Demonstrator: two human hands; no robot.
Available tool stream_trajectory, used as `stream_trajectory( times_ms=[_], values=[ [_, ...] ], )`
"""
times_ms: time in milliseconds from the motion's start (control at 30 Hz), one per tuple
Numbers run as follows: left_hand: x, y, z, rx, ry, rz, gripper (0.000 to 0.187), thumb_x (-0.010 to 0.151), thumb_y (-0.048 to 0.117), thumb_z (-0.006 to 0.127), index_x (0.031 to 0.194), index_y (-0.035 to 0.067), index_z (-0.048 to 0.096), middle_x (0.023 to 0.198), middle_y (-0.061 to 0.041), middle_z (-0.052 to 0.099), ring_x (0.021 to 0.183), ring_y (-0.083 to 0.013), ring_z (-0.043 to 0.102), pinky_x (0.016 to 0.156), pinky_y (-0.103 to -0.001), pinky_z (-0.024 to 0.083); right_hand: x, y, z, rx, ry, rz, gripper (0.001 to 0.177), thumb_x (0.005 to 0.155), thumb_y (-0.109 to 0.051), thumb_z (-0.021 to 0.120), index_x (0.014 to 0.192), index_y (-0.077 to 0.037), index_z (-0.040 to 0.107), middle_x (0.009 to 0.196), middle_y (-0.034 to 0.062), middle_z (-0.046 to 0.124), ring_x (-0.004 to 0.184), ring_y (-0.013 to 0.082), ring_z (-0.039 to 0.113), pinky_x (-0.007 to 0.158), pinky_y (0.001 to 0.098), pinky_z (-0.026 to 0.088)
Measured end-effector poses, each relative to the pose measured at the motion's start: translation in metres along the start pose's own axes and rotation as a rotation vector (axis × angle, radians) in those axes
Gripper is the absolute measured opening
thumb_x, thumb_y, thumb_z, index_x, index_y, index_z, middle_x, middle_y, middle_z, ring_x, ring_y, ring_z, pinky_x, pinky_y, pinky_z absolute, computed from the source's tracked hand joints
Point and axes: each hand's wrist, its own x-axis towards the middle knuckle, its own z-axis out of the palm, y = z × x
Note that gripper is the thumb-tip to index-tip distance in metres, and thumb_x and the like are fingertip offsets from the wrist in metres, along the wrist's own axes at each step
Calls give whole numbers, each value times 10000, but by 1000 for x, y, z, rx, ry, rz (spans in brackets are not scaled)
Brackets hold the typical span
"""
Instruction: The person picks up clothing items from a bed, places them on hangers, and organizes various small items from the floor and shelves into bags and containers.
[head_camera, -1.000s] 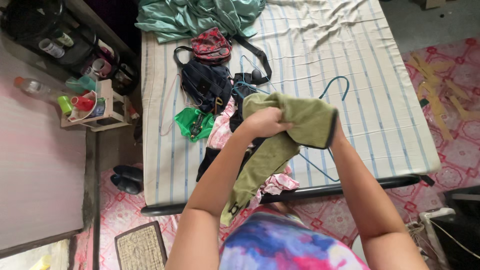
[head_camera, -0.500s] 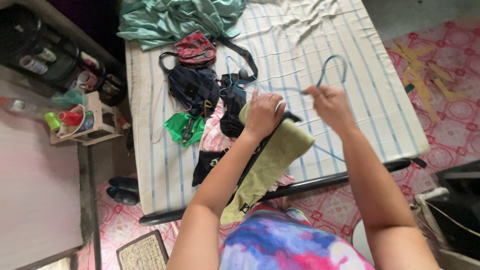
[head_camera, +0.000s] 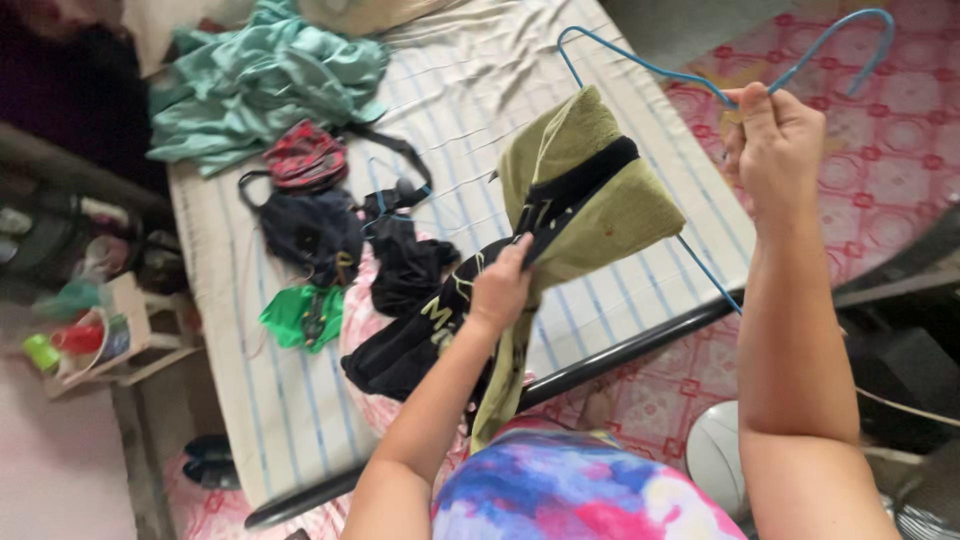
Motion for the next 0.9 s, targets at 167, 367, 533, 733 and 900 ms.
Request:
stream_trajectory(
  times_ms=[167,367,533,733,900],
  values=[
    [98,81,10,-34,94,74,311,961,172,642,1263,99,639,1096,-157,724,952,-395,694,804,-477,547,32,20,-68,-218,-3,-137,355,1162,-341,602,1157,-9,728,680,-45,542,549,31,451,489,233,329],
    [172,235,66,-571,53,288,310,1014,178,661,1318,117,647,1149,-134,711,1065,-327,719,909,-384,589,73,13,-125,-287,-7,-131,392,1143,-376,600,1144,-14,750,667,-44,568,550,21,485,490,228,354],
    [175,278,122,-362,-208,520,587,919,347,709,1441,121,560,1444,-146,540,1146,-363,649,949,-413,550,79,-4,-172,-154,82,-47,378,1106,-378,585,1117,-26,725,603,-39,551,482,31,457,447,225,319],
    [162,245,185,-407,-538,481,574,960,477,632,1387,97,584,1519,-155,487,1039,-368,656,879,-434,539,52,42,-187,-211,146,-20,349,1101,-351,587,1140,-41,742,661,-75,549,555,6,454,495,208,342],
    [181,235,234,-567,-527,429,296,1031,335,642,1219,111,687,1471,-75,627,1042,-282,732,884,-381,598,70,52,-220,-219,187,-15,332,1081,-338,604,1104,-36,740,646,-91,505,536,7,395,469,227,297]
  ],
)
